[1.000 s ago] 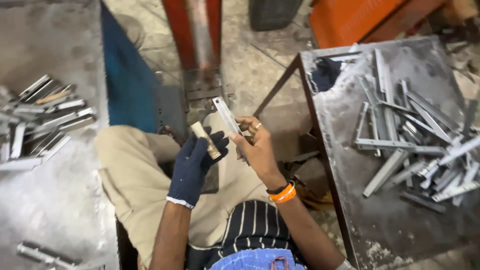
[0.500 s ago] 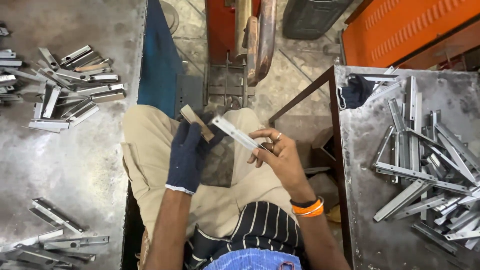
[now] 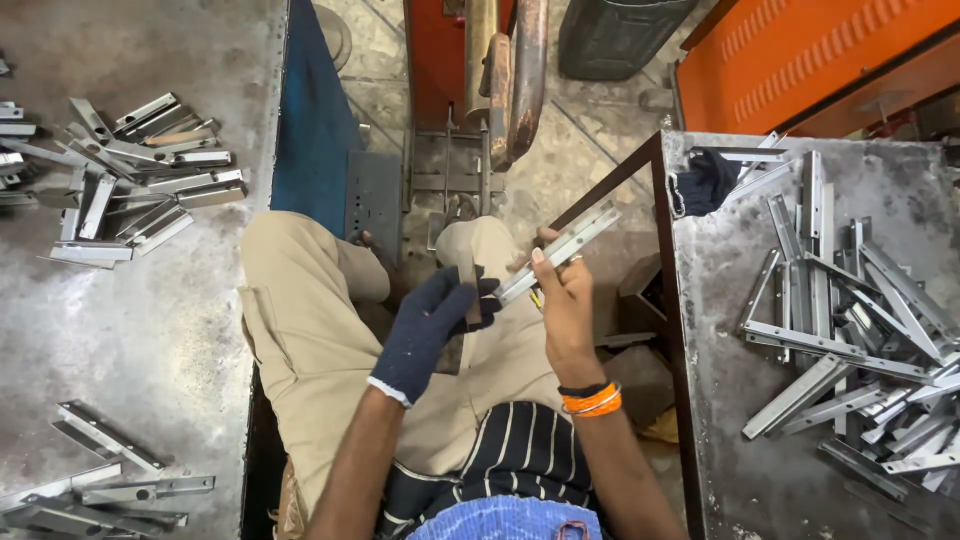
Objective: The person is spot welding metal brackets and strips together at an industrial workstation.
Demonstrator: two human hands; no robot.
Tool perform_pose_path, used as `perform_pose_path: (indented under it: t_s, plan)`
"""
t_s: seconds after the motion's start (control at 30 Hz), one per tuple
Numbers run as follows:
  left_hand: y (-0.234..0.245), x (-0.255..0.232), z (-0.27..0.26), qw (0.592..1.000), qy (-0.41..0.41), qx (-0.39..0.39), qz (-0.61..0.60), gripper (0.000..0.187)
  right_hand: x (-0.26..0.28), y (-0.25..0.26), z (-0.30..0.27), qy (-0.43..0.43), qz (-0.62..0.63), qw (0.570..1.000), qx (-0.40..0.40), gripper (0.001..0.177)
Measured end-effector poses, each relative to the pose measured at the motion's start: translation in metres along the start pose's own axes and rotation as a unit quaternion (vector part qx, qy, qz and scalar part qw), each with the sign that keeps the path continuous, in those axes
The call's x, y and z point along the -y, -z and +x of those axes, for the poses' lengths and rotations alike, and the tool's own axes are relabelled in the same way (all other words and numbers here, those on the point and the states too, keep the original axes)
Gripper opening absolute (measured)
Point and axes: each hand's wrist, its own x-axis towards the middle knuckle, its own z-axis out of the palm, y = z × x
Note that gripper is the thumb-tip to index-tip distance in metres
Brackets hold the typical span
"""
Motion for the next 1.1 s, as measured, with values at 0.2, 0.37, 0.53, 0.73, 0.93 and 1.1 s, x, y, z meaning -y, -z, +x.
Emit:
perform_pose_path:
  t_s: [0.2, 0.37, 0.53, 0.73, 0.93, 1.1]
  plan:
    - [0.003, -0.007, 0.001, 0.999, -0.021, -0.035, -0.030, 0.035, 0.022, -0.013, -0.010, -0.018, -0.104, 0.992, 0.065, 0.040]
    - [-0.005, -0.011, 0.000, 0.996, -0.037, -0.050, -0.070, 0.033, 0.036, -0.045, -0.025, 0.003, -0.160, 0.985, 0.070, 0.033]
    - [0.002, 0.003, 0.005, 0.994, -0.043, -0.097, -0.016, 0.030, 0.030, -0.059, -0.035, 0.099, -0.232, 0.963, 0.090, 0.027]
    - [-0.004, -0.024, -0.001, 0.994, -0.069, -0.082, -0.033, 0.028, 0.043, -0.068, -0.042, 0.046, -0.128, 0.978, 0.161, 0.030]
    - [-0.005, -0.030, -0.002, 0.991, -0.095, -0.092, 0.036, 0.030, 0.043, -0.075, -0.052, 0.005, -0.046, 0.987, 0.155, 0.043]
    - [-0.023, -0.047, -0.013, 0.986, -0.129, -0.059, 0.084, 0.030, 0.037, -0.071, -0.054, 0.039, -0.059, 0.992, 0.103, 0.038]
